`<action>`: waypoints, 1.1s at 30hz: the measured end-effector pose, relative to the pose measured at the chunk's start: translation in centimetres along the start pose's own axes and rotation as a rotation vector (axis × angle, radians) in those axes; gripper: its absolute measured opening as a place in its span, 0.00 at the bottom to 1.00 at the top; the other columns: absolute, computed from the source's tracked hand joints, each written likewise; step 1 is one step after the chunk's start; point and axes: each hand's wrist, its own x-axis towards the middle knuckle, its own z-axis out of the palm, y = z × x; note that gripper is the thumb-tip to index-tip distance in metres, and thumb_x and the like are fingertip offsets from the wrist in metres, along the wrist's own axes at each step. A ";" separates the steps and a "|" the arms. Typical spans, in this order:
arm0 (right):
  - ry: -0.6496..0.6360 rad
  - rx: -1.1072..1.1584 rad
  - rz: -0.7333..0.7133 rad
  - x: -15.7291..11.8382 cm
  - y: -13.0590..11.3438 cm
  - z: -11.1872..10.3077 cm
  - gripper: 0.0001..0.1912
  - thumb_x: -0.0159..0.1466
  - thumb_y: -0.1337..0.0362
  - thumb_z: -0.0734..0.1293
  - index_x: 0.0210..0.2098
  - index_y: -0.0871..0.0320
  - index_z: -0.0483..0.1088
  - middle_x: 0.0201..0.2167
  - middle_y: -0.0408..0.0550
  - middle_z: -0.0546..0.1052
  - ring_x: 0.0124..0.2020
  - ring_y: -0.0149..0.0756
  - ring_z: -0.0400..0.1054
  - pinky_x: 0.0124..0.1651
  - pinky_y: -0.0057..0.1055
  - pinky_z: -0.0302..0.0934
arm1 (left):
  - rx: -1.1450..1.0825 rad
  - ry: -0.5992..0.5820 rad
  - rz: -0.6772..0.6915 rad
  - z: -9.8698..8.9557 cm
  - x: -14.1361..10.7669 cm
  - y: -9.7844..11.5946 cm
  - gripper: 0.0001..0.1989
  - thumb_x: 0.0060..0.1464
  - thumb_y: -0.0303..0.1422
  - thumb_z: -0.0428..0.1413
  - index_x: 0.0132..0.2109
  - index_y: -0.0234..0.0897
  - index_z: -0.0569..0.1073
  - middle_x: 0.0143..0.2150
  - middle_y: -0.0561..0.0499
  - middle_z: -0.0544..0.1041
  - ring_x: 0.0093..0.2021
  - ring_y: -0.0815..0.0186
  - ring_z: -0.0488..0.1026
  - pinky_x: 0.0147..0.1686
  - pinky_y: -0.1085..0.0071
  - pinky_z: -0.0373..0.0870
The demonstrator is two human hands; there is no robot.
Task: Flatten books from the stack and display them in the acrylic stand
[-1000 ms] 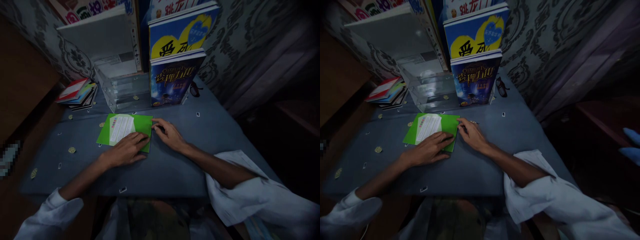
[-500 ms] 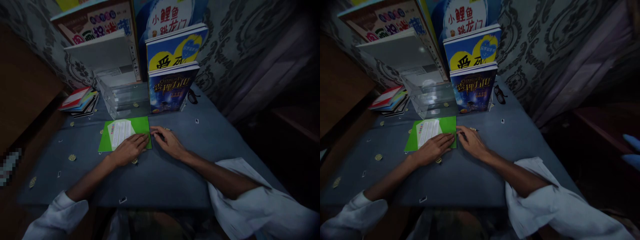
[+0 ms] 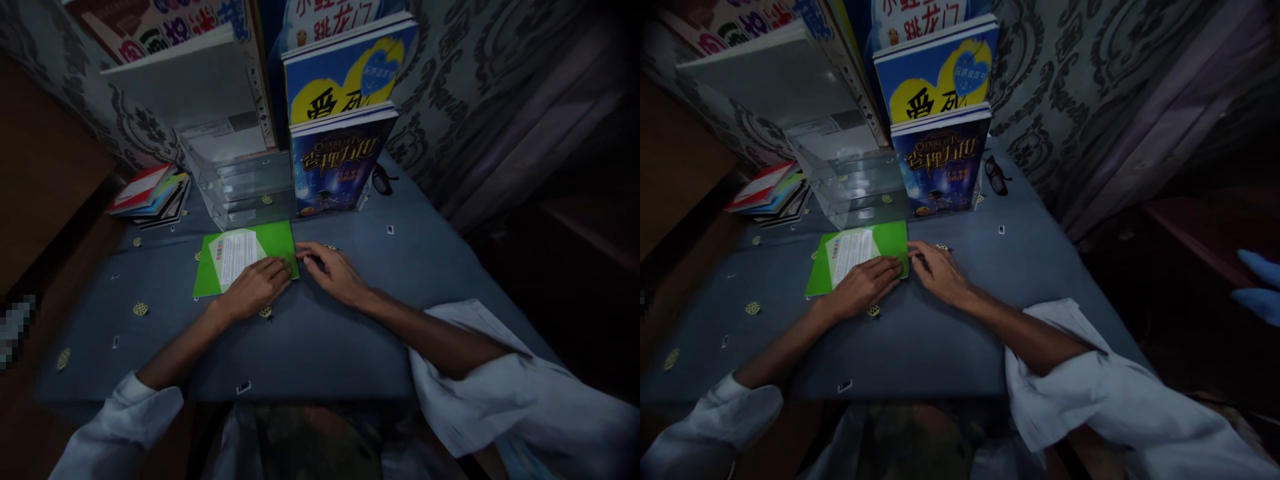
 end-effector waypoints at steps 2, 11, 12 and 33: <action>-0.003 0.005 -0.004 0.0 0.0 0.0 0.17 0.69 0.67 0.59 0.55 0.57 0.70 0.45 0.52 0.82 0.42 0.41 0.76 0.42 0.36 0.67 | -0.012 0.008 0.002 -0.2 0.1 -0.1 0.17 0.73 0.34 0.42 0.54 0.33 0.72 0.49 0.42 0.79 0.55 0.59 0.77 0.55 0.57 0.77; -0.002 0.022 -0.044 -0.1 -0.2 -0.1 0.17 0.70 0.66 0.60 0.55 0.56 0.71 0.45 0.51 0.82 0.43 0.41 0.75 0.43 0.37 0.68 | -0.068 -0.016 -0.031 -1.1 0.5 -0.1 0.16 0.72 0.31 0.42 0.53 0.34 0.73 0.46 0.44 0.79 0.50 0.60 0.78 0.51 0.60 0.78; -0.002 0.022 -0.051 -0.1 -0.2 0.0 0.17 0.70 0.66 0.60 0.55 0.56 0.71 0.44 0.51 0.82 0.43 0.42 0.75 0.43 0.37 0.68 | -0.069 -0.016 -0.038 -1.1 0.5 0.0 0.16 0.72 0.31 0.42 0.53 0.35 0.73 0.47 0.44 0.79 0.51 0.60 0.78 0.52 0.60 0.78; -0.214 -0.290 -0.266 0.1 0.9 0.2 0.16 0.68 0.56 0.70 0.52 0.56 0.75 0.44 0.53 0.78 0.45 0.47 0.71 0.48 0.45 0.65 | -0.073 -0.084 -0.422 0.1 -1.6 -8.4 0.20 0.69 0.32 0.45 0.62 0.32 0.70 0.62 0.39 0.73 0.61 0.55 0.71 0.62 0.55 0.69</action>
